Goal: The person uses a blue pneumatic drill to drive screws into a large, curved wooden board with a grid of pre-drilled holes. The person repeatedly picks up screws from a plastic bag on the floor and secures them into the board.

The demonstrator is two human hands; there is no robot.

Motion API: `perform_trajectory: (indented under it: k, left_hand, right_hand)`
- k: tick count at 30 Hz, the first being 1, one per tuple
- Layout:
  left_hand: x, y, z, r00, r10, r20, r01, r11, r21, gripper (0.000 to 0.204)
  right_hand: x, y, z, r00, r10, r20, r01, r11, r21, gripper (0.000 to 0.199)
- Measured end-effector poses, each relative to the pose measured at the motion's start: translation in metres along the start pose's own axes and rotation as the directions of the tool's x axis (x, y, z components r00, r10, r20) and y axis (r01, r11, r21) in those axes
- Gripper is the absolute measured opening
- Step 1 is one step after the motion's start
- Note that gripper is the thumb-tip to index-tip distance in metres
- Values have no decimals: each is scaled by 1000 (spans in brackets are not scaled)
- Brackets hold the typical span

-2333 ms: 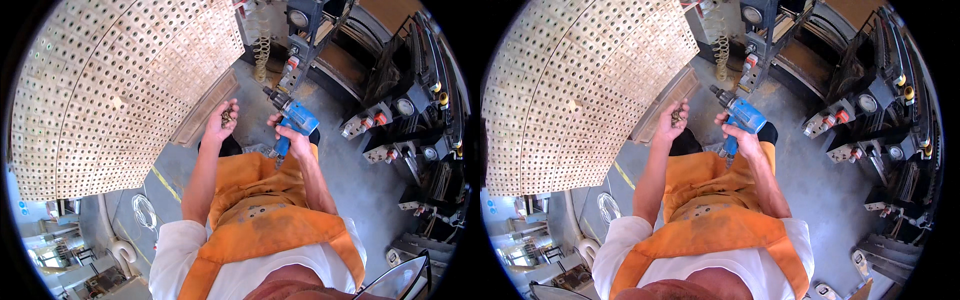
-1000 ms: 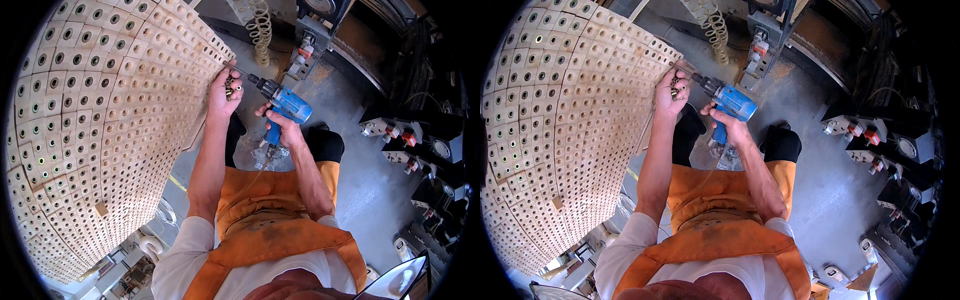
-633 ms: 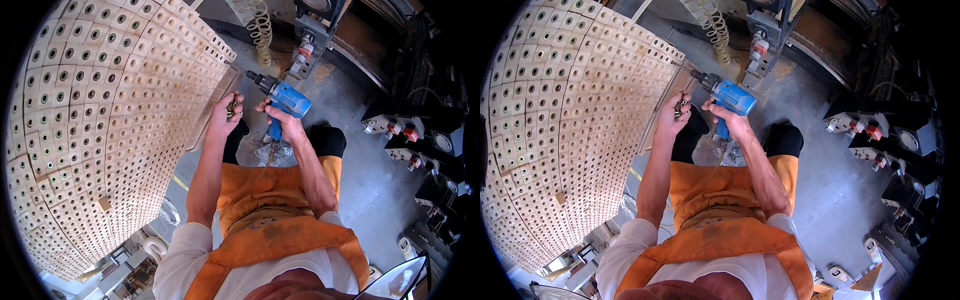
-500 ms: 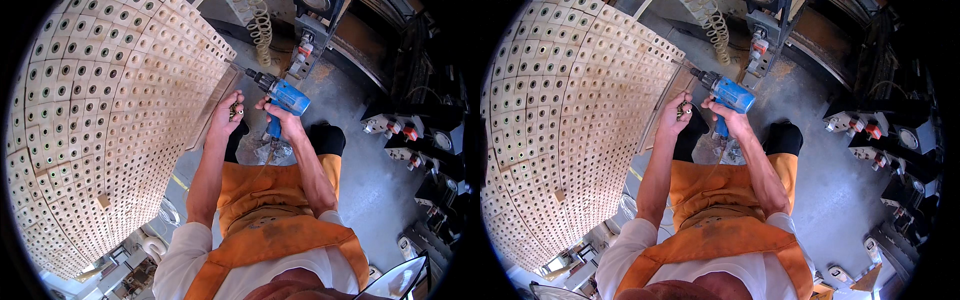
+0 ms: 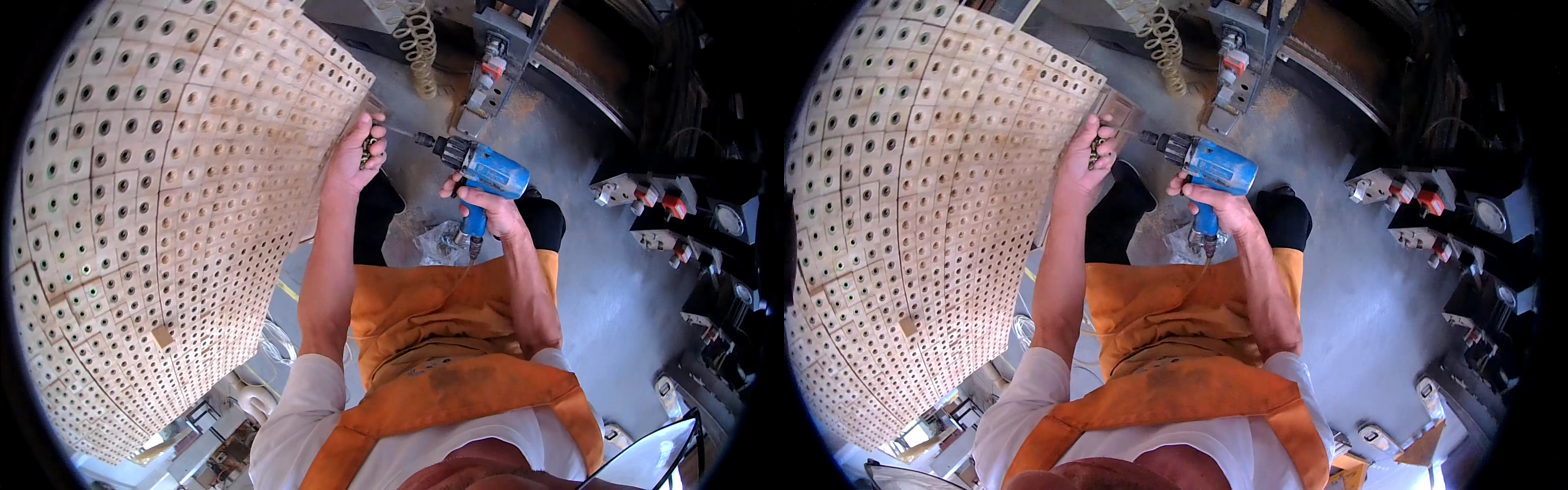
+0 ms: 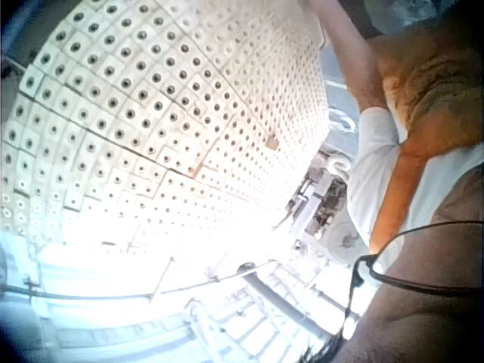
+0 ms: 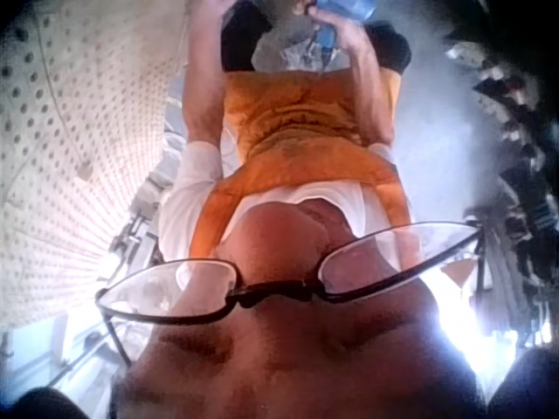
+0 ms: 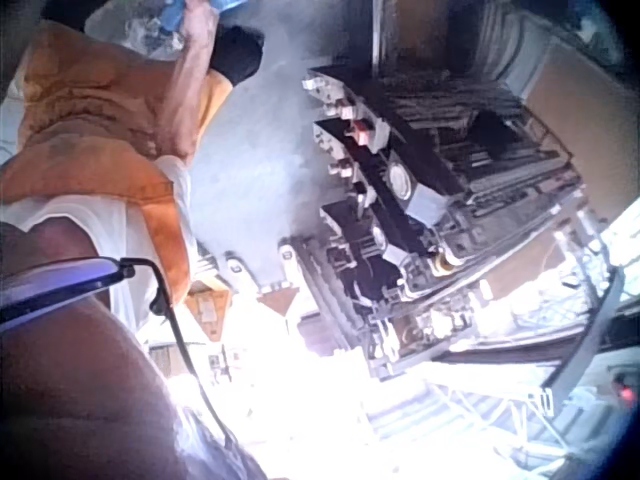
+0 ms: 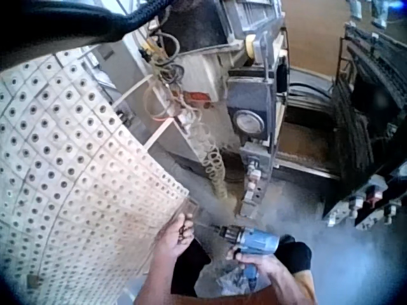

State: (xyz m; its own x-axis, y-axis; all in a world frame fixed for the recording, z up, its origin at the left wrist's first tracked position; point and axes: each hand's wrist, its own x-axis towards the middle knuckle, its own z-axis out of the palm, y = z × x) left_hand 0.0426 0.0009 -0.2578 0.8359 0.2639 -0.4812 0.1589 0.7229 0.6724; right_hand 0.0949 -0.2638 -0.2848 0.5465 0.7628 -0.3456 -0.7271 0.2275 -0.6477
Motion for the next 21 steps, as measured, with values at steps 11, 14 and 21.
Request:
perform_trajectory:
  k: [11,14,21]
  left_hand:
    - [28,-9,11,997,45,-66,-43,999,27,30]
    - [38,-9,13,991,131,-32,-133,986,-99,29]
    - [33,-13,3,991,131,11,-126,973,-194,27]
  right_hand:
    - [20,22,5,995,-64,-82,65,998,8,27]
    - [39,21,24,996,-50,-80,64,982,177,27]
    - [49,21,29,996,-73,-52,79,988,131,23]
